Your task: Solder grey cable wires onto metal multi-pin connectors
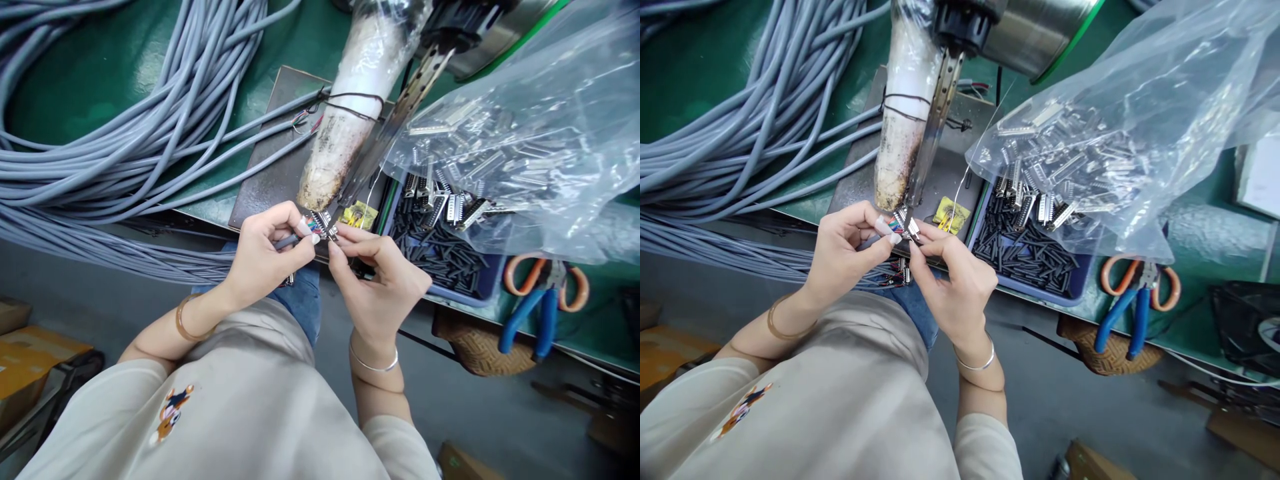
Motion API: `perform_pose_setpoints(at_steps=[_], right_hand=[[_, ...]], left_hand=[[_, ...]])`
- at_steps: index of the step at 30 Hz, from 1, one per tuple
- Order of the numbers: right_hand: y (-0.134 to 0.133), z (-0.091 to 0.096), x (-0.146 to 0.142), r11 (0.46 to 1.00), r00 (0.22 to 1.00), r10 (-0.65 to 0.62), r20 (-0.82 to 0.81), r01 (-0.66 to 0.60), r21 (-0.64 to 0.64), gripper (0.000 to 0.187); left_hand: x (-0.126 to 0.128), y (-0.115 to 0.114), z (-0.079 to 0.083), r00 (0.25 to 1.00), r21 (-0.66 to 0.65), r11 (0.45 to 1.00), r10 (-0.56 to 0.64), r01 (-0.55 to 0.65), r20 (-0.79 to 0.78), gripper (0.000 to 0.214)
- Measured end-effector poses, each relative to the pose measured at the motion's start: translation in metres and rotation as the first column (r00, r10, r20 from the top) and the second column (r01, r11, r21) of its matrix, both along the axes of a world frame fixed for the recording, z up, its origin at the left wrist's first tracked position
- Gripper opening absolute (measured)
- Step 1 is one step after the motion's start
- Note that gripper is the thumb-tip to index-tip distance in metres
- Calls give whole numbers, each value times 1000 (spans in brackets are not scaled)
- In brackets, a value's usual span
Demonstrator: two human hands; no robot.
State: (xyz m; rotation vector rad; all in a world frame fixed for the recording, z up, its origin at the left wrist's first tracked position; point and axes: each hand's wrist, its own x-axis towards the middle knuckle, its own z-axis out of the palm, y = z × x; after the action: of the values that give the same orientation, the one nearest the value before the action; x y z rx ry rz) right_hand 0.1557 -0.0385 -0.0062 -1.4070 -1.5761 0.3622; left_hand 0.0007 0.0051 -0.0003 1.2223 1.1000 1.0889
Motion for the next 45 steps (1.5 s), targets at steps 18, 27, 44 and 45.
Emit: perform_pose_setpoints(at_steps=[18, 27, 44, 45], right_hand=[[6, 7, 0, 993, 993, -8, 121, -7, 117, 10], [2, 2, 2, 991, 979, -20, 202, -7, 132, 13], [-10, 6, 2, 998, 1000, -23, -6, 23, -65, 10], [-10, 7, 2, 998, 1000, -26, -8, 26, -64, 10]], left_hand=[[0, 1, 8, 999, 1, 1000, 29, -29, 13, 23], [0, -3, 4, 1000, -11, 1000, -16, 15, -24, 20], [-10, -14, -13, 947, 618, 781, 128, 86, -294, 4], [-10, -14, -13, 950, 618, 779, 110, 100, -292, 4]])
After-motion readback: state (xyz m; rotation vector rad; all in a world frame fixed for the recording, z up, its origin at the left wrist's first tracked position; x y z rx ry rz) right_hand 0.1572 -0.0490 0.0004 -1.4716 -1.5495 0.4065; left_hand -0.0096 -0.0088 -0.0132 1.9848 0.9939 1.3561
